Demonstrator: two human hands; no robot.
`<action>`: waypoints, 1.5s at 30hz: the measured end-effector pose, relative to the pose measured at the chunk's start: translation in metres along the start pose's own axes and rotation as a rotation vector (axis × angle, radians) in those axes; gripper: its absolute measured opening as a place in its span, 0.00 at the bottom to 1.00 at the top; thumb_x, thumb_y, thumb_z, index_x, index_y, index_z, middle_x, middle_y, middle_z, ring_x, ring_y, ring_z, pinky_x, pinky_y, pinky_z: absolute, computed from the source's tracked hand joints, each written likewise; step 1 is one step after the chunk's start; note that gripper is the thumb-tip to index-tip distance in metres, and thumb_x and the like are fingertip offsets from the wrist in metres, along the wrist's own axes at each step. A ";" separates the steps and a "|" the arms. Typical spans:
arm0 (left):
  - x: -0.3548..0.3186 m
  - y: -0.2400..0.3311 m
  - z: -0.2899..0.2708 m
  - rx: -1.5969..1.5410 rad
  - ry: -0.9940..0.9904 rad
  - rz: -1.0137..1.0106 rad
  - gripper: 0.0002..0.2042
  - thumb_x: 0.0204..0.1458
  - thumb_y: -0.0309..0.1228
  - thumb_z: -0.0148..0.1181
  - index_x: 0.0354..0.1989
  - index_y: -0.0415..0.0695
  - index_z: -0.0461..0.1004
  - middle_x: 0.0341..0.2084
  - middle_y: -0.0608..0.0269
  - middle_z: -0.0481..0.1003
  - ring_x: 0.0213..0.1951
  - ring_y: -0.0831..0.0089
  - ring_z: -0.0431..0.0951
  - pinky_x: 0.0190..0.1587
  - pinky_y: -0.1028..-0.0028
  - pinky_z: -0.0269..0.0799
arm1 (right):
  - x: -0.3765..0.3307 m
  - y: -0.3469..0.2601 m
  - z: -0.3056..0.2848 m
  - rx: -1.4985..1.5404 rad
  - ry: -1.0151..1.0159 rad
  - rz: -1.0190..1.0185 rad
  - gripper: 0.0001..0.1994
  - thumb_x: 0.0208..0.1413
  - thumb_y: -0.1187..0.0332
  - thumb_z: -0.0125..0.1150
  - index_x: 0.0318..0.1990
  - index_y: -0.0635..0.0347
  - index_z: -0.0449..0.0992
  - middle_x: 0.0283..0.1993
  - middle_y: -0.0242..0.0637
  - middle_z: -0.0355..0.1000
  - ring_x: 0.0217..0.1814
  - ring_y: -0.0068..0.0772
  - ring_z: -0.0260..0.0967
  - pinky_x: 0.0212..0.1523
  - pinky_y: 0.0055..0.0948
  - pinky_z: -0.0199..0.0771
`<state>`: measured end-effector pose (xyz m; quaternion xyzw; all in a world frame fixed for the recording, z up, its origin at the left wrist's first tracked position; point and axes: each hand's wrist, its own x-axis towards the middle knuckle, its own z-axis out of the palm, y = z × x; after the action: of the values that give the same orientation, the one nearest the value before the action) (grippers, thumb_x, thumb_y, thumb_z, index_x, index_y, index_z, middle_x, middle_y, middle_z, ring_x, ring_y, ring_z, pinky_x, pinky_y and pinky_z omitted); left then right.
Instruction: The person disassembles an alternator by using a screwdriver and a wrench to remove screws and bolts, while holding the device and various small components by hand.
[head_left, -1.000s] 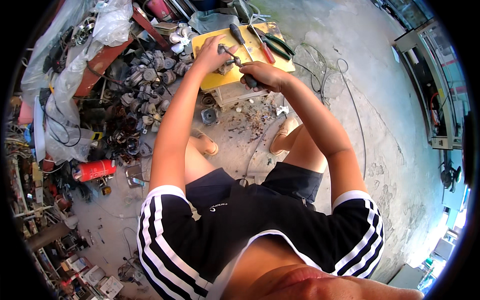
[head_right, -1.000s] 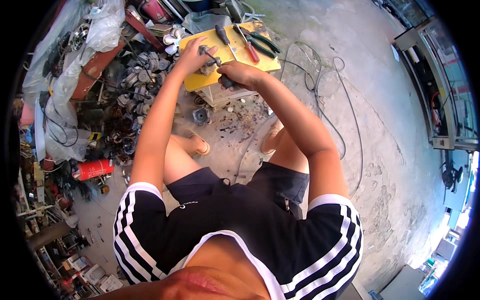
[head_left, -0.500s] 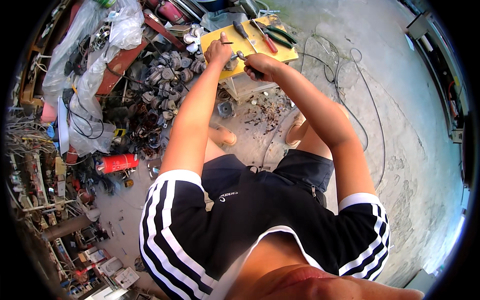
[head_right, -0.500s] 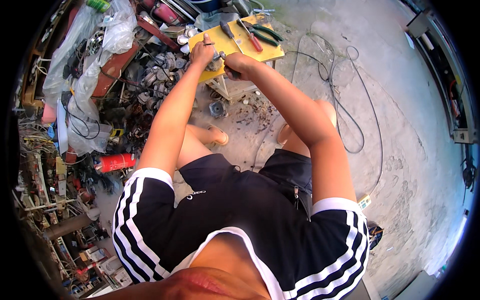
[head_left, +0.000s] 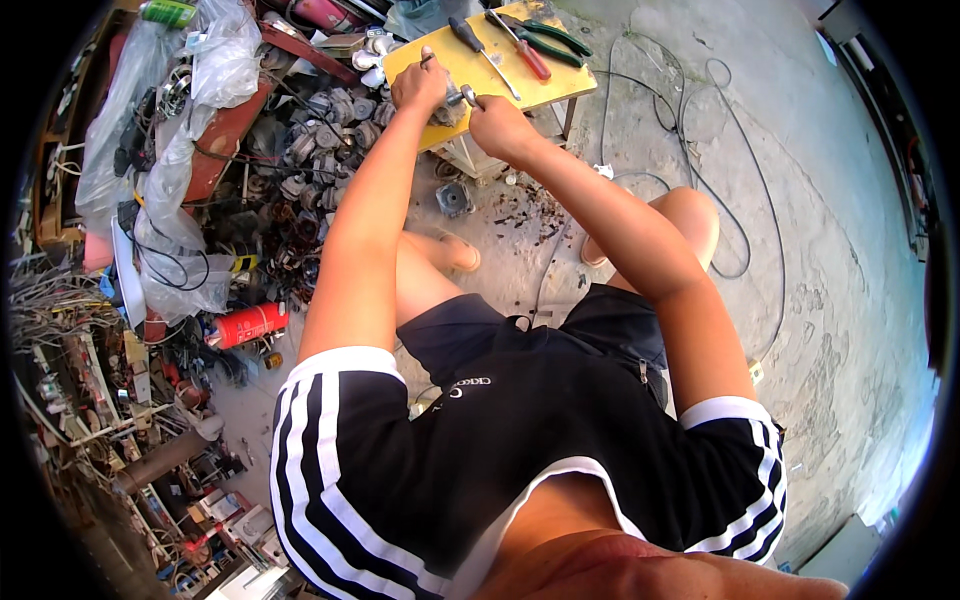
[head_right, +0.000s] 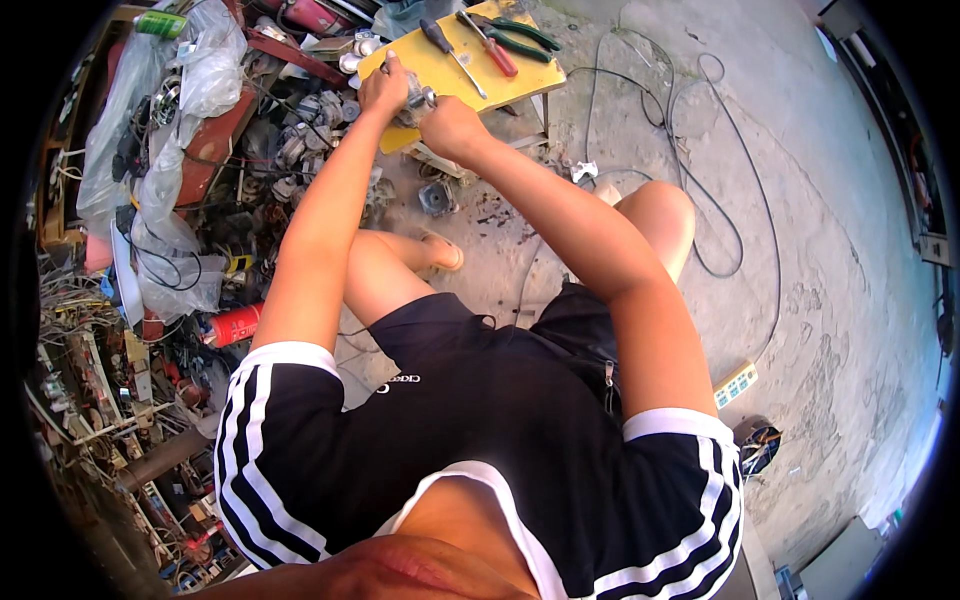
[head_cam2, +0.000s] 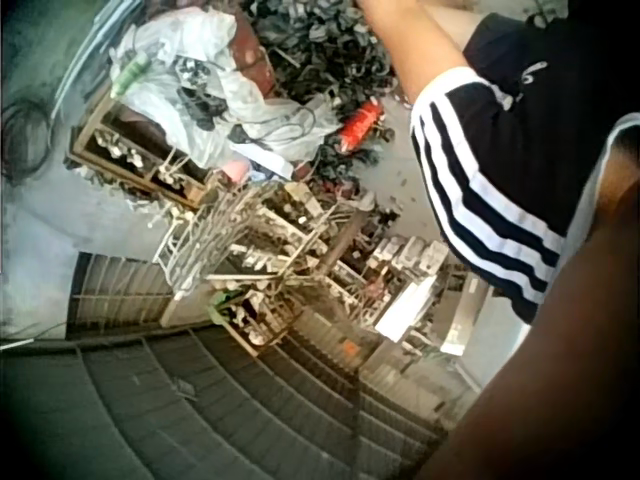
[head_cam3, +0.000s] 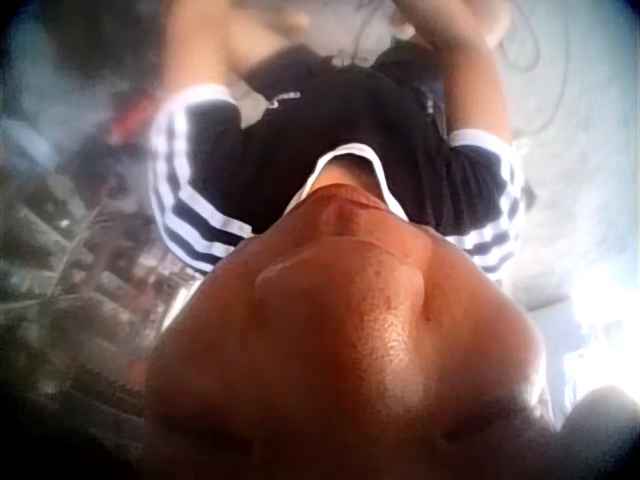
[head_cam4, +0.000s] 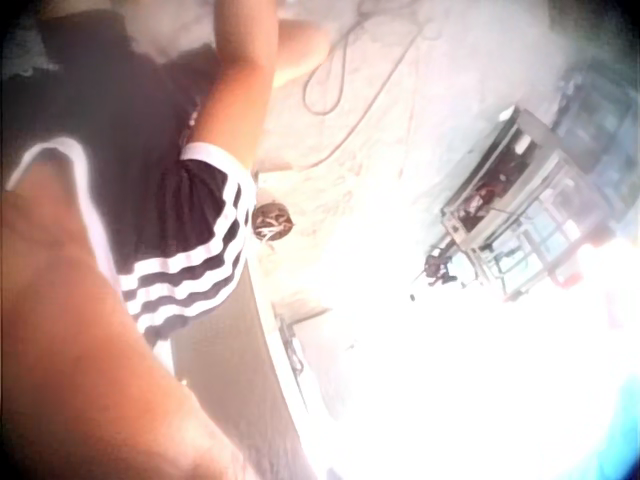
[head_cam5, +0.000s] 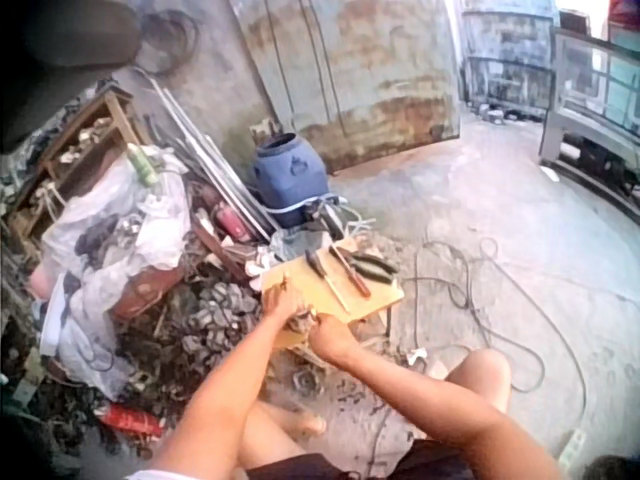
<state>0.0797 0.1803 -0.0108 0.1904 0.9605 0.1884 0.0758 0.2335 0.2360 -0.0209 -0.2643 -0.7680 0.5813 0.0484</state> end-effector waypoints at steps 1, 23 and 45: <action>0.000 0.001 -0.001 -0.013 0.006 0.000 0.38 0.59 0.56 0.24 0.43 0.37 0.78 0.45 0.36 0.73 0.53 0.43 0.70 0.59 0.57 0.60 | -0.001 0.002 0.002 -0.028 0.038 -0.057 0.16 0.54 0.69 0.45 0.46 0.70 0.72 0.38 0.62 0.73 0.40 0.59 0.73 0.42 0.46 0.72; 0.005 -0.011 0.015 -0.054 -0.004 0.112 0.33 0.60 0.56 0.24 0.35 0.57 0.83 0.41 0.46 0.77 0.49 0.45 0.73 0.55 0.59 0.65 | -0.026 0.069 0.033 0.102 0.025 -0.203 0.22 0.62 0.66 0.48 0.63 0.58 0.56 0.35 0.49 0.74 0.33 0.49 0.74 0.36 0.41 0.74; 0.003 -0.010 0.013 0.015 0.025 0.149 0.33 0.60 0.55 0.23 0.35 0.60 0.83 0.41 0.49 0.77 0.49 0.47 0.73 0.55 0.59 0.64 | -0.021 0.089 0.054 -0.244 0.066 -0.167 0.20 0.60 0.62 0.49 0.55 0.59 0.55 0.35 0.56 0.73 0.36 0.62 0.71 0.36 0.55 0.69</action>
<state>0.0764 0.1769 -0.0265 0.2596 0.9459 0.1886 0.0483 0.2621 0.1954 -0.1153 -0.2224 -0.8503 0.4686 0.0893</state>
